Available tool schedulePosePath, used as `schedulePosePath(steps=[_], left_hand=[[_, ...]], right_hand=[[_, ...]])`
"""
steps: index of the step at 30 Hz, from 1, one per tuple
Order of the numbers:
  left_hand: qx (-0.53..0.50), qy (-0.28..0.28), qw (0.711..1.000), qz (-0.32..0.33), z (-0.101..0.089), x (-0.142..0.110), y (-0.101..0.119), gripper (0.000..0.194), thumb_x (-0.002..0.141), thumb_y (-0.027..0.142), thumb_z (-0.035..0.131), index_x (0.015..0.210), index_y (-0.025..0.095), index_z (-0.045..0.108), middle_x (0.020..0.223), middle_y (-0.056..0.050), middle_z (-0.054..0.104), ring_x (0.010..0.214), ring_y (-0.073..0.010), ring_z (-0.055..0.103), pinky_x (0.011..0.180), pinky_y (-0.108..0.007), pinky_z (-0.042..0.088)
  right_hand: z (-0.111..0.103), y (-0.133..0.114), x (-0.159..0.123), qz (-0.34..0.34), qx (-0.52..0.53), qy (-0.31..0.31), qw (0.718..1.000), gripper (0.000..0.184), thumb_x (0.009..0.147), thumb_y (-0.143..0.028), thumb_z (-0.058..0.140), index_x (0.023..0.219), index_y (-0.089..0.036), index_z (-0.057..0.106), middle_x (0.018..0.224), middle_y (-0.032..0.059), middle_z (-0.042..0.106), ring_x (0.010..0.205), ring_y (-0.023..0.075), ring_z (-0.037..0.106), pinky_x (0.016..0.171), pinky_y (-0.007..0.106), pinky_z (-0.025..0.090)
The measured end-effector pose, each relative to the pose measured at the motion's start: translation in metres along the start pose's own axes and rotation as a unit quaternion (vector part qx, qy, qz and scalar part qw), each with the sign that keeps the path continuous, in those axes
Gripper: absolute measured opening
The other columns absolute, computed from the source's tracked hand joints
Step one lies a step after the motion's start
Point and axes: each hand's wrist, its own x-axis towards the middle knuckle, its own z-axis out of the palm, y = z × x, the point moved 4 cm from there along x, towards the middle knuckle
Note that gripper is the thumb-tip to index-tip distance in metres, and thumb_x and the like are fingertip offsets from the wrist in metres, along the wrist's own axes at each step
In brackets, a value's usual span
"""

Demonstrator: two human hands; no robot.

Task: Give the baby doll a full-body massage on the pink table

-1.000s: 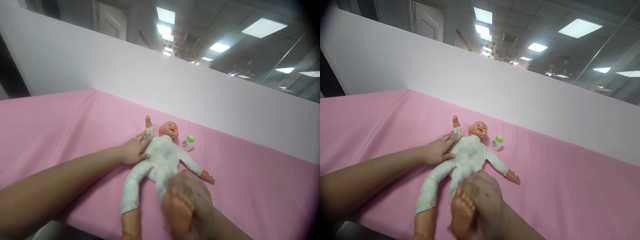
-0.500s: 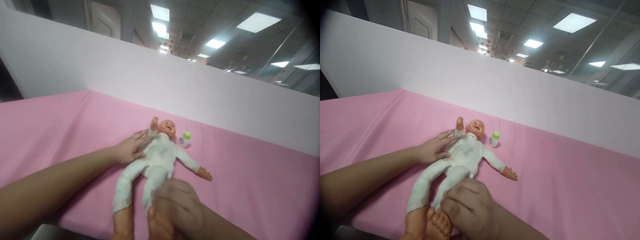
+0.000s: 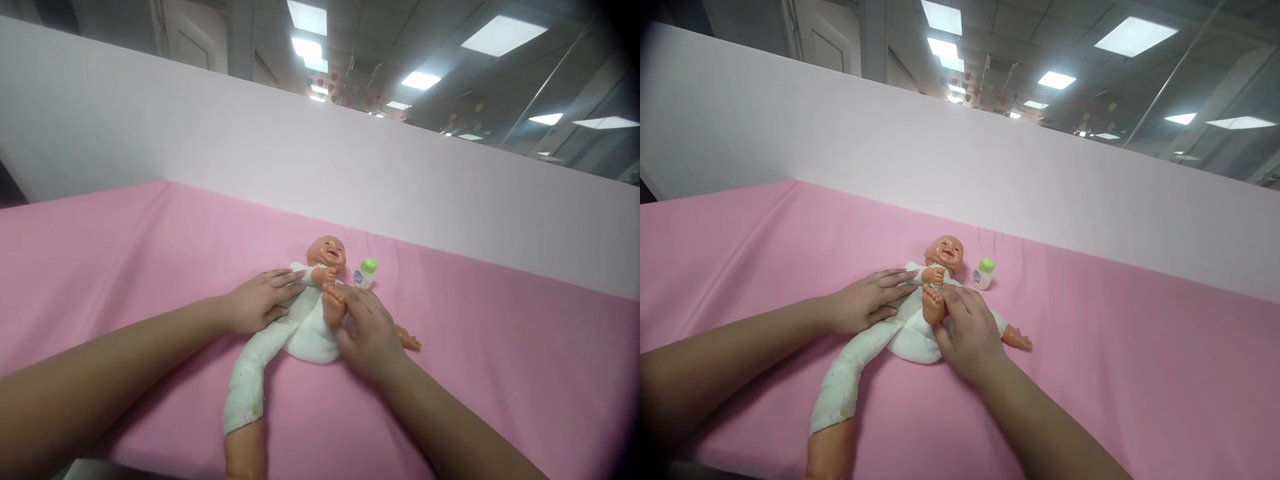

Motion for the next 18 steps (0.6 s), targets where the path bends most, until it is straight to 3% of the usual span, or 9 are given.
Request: schedulePosePath(steps=[5,10,13,16,18], left_hand=[[-0.042,0.032,0.997,-0.052,0.001,-0.003,-0.007,0.074,0.097,0.040,0.057,0.165,0.030,0.029,0.174,-0.009,0.015,0.159,-0.0365,0.018,0.127,-0.056,0.023],[-0.108,0.036,0.985,-0.128,0.006,-0.006,-0.021,0.103,0.090,0.062,0.065,0.168,0.027,0.009,0.175,-0.015,0.002,0.159,-0.0436,0.006,0.126,-0.060,0.022],[-0.138,0.064,0.978,-0.144,0.011,-0.007,-0.031,0.119,0.083,0.067,0.071,0.168,0.020,0.003,0.173,-0.020,0.005,0.159,-0.0447,0.007,0.126,-0.060,0.021],[-0.147,0.072,0.975,-0.149,0.016,-0.007,-0.039,0.124,0.080,0.069,0.073,0.168,0.019,0.001,0.171,-0.022,0.015,0.157,-0.0462,0.015,0.124,-0.061,0.024],[-0.149,0.071,0.975,-0.151,0.017,-0.008,-0.041,0.128,0.077,0.072,0.074,0.168,0.019,0.001,0.171,-0.022,0.014,0.156,-0.0465,0.016,0.124,-0.061,0.025]], right_hand=[[-0.008,-0.005,-0.005,-0.021,0.027,0.028,0.999,0.044,0.087,-0.015,0.066,0.130,-0.023,0.063,0.131,0.0119,0.068,0.118,0.0303,0.064,0.100,0.052,0.053],[-0.023,-0.034,-0.007,-0.078,0.091,0.069,0.990,0.043,0.079,-0.012,0.070,0.121,-0.022,0.065,0.118,0.0114,0.070,0.105,0.0277,0.067,0.089,0.046,0.056],[-0.031,-0.054,-0.006,-0.105,0.143,0.073,0.982,0.038,0.075,-0.009,0.067,0.111,-0.021,0.063,0.099,0.0074,0.072,0.088,0.0236,0.068,0.078,0.041,0.056],[-0.033,-0.070,-0.009,-0.131,0.213,0.023,0.968,0.030,0.072,-0.013,0.065,0.100,-0.022,0.060,0.084,0.0027,0.068,0.072,0.0196,0.064,0.069,0.036,0.052],[-0.026,-0.075,-0.015,-0.130,0.242,-0.058,0.960,0.022,0.074,-0.019,0.067,0.094,-0.023,0.058,0.076,-0.0004,0.065,0.067,0.0172,0.061,0.066,0.033,0.049]])
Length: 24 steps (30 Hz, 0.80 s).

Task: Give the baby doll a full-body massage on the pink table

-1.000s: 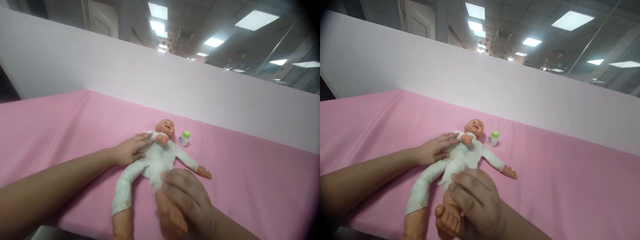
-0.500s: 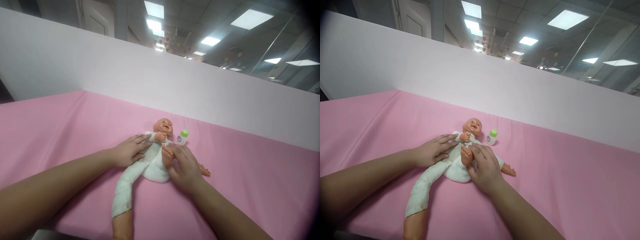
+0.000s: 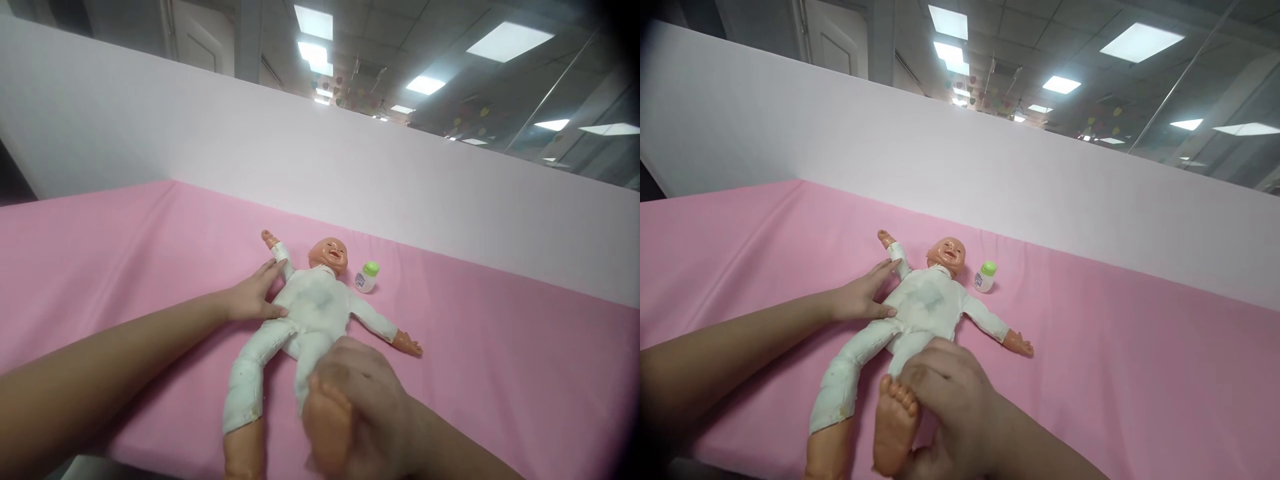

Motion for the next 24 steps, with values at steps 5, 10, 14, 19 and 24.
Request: schedulePosePath(steps=[5,10,14,19,24], left_hand=[[0.016,-0.023,0.999,-0.019,-0.002,-0.002,0.004,0.127,0.080,0.078,0.067,0.168,0.020,-0.003,0.174,-0.021,-0.002,0.158,-0.0469,0.000,0.126,-0.063,0.018],[0.082,-0.044,0.995,0.045,-0.007,-0.004,0.023,0.097,0.093,0.069,0.057,0.168,0.032,0.008,0.175,-0.013,-0.001,0.158,-0.0474,-0.001,0.123,-0.068,0.016],[0.124,-0.047,0.984,0.119,-0.001,-0.004,0.036,0.074,0.101,0.057,0.050,0.166,0.030,0.025,0.175,-0.008,0.006,0.160,-0.0398,0.000,0.128,-0.061,0.011],[0.140,-0.075,0.977,0.143,0.009,-0.004,0.047,0.069,0.104,0.047,0.046,0.166,0.025,0.026,0.175,-0.005,0.008,0.161,-0.0375,0.001,0.129,-0.056,0.014],[0.150,-0.076,0.975,0.148,0.009,-0.003,0.052,0.070,0.102,0.047,0.048,0.166,0.029,0.026,0.175,-0.003,0.011,0.160,-0.0408,0.002,0.128,-0.058,0.015]], right_hand=[[0.028,0.007,-0.016,0.041,0.009,-0.200,0.979,0.024,0.078,-0.038,0.072,0.090,-0.024,0.058,0.079,-0.0023,0.068,0.072,0.0156,0.062,0.071,0.029,0.048],[0.016,0.002,-0.009,-0.010,0.050,-0.073,0.996,0.026,0.077,-0.028,0.069,0.100,-0.023,0.058,0.087,-0.0006,0.071,0.075,0.0153,0.065,0.073,0.030,0.052],[-0.003,-0.004,-0.007,-0.035,-0.059,0.063,0.996,0.034,0.082,-0.022,0.070,0.115,-0.022,0.061,0.108,0.0075,0.073,0.090,0.0217,0.070,0.083,0.039,0.059],[-0.013,0.022,-0.007,-0.002,-0.210,0.112,0.971,0.048,0.082,-0.014,0.074,0.127,-0.025,0.061,0.128,0.0108,0.070,0.115,0.0295,0.066,0.098,0.051,0.057],[-0.018,0.072,-0.005,0.135,-0.221,0.081,0.963,0.046,0.083,-0.009,0.066,0.126,-0.024,0.062,0.125,0.0091,0.070,0.118,0.0303,0.063,0.103,0.054,0.053]])
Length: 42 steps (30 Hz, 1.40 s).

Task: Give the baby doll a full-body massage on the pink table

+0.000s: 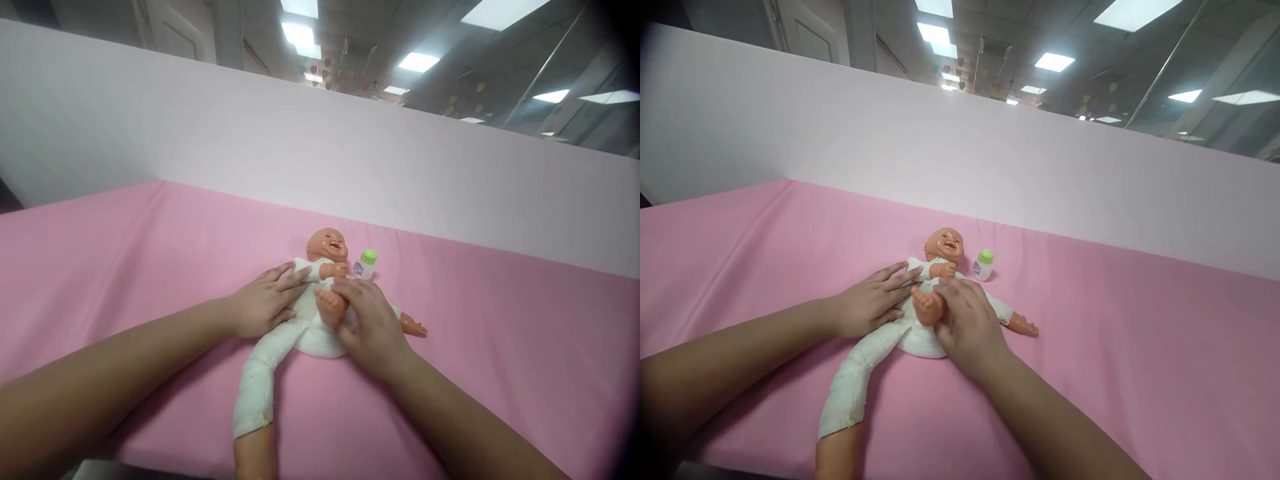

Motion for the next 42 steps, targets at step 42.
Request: schedulePosePath(steps=[42], left_hand=[[-0.155,-0.001,0.956,-0.249,-0.014,-0.007,-0.016,0.077,0.078,0.080,0.062,0.124,0.020,0.047,0.113,-0.014,0.066,0.100,-0.0366,0.064,0.078,-0.040,0.046]], right_hand=[[-0.001,-0.079,-0.036,-0.183,0.189,-0.144,0.954,0.054,0.091,-0.015,0.066,0.141,-0.015,0.045,0.092,0.0064,0.067,0.082,0.0213,0.057,0.076,0.038,0.054]])
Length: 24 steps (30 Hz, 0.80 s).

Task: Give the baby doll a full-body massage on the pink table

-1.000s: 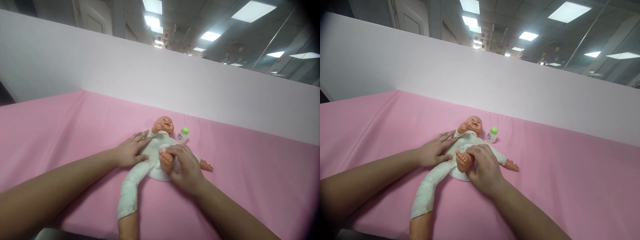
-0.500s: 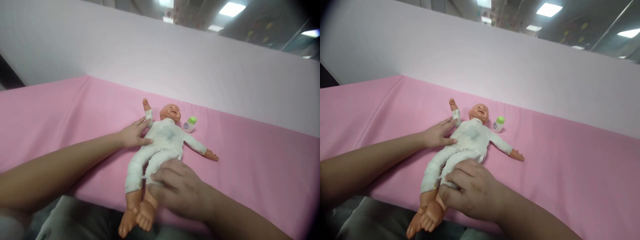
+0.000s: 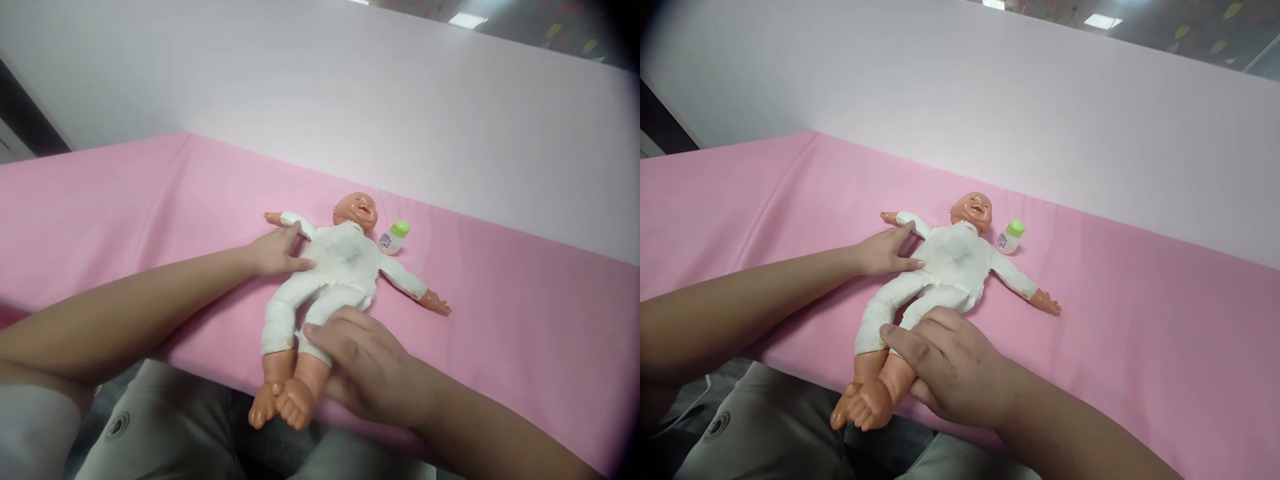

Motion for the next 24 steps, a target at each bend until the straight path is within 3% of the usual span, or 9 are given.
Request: schedulePosePath(steps=[6,10,15,19,22,24], left_hand=[[0.013,-0.003,1.000,0.004,0.002,0.002,-0.002,0.085,0.078,0.083,0.059,0.134,0.019,0.047,0.111,-0.013,0.068,0.096,-0.0350,0.065,0.077,-0.038,0.046],[0.037,-0.017,0.999,-0.018,0.002,0.003,-0.001,0.092,0.077,0.086,0.056,0.140,0.019,0.048,0.103,-0.010,0.071,0.090,-0.0339,0.067,0.076,-0.039,0.046],[0.095,-0.024,0.993,-0.058,-0.008,0.004,0.010,0.083,0.075,0.079,0.060,0.136,0.023,0.060,0.109,-0.011,0.074,0.102,-0.0354,0.068,0.086,-0.041,0.046],[0.111,0.055,0.990,-0.063,-0.016,0.010,0.034,0.053,0.082,0.057,0.060,0.122,0.024,0.071,0.112,-0.008,0.075,0.106,-0.0340,0.067,0.096,-0.046,0.043],[0.037,0.122,0.990,-0.065,-0.011,0.017,0.053,0.049,0.088,0.056,0.056,0.123,0.024,0.070,0.121,-0.008,0.072,0.104,-0.0303,0.068,0.095,-0.043,0.046],[0.001,0.137,0.989,-0.061,0.001,0.021,0.062,0.053,0.089,0.061,0.054,0.123,0.024,0.068,0.119,-0.009,0.070,0.105,-0.0299,0.067,0.093,-0.041,0.048]], right_hand=[[0.002,0.001,-0.003,0.017,-0.002,-0.024,1.000,0.052,0.090,-0.015,0.066,0.139,-0.013,0.048,0.093,0.0083,0.066,0.082,0.0228,0.056,0.074,0.038,0.053],[0.005,0.000,0.000,-0.008,-0.024,-0.029,0.999,0.046,0.091,-0.011,0.061,0.136,-0.012,0.050,0.090,0.0075,0.066,0.079,0.0223,0.055,0.074,0.038,0.053],[0.007,-0.001,0.002,-0.027,-0.016,-0.015,0.999,0.050,0.089,-0.005,0.059,0.137,-0.012,0.050,0.102,0.0077,0.074,0.084,0.0223,0.059,0.079,0.037,0.054],[0.009,0.000,0.002,-0.032,-0.024,-0.029,0.999,0.046,0.093,-0.009,0.059,0.138,-0.012,0.051,0.104,0.0064,0.076,0.085,0.0218,0.060,0.079,0.036,0.054],[0.014,0.002,0.003,-0.040,-0.036,-0.075,0.996,0.037,0.099,-0.012,0.055,0.136,-0.015,0.055,0.110,0.0052,0.076,0.091,0.0210,0.062,0.084,0.036,0.054],[0.014,0.003,0.004,-0.050,-0.023,-0.083,0.995,0.034,0.100,-0.025,0.061,0.133,-0.017,0.057,0.114,0.0064,0.075,0.096,0.0215,0.064,0.088,0.036,0.054]])
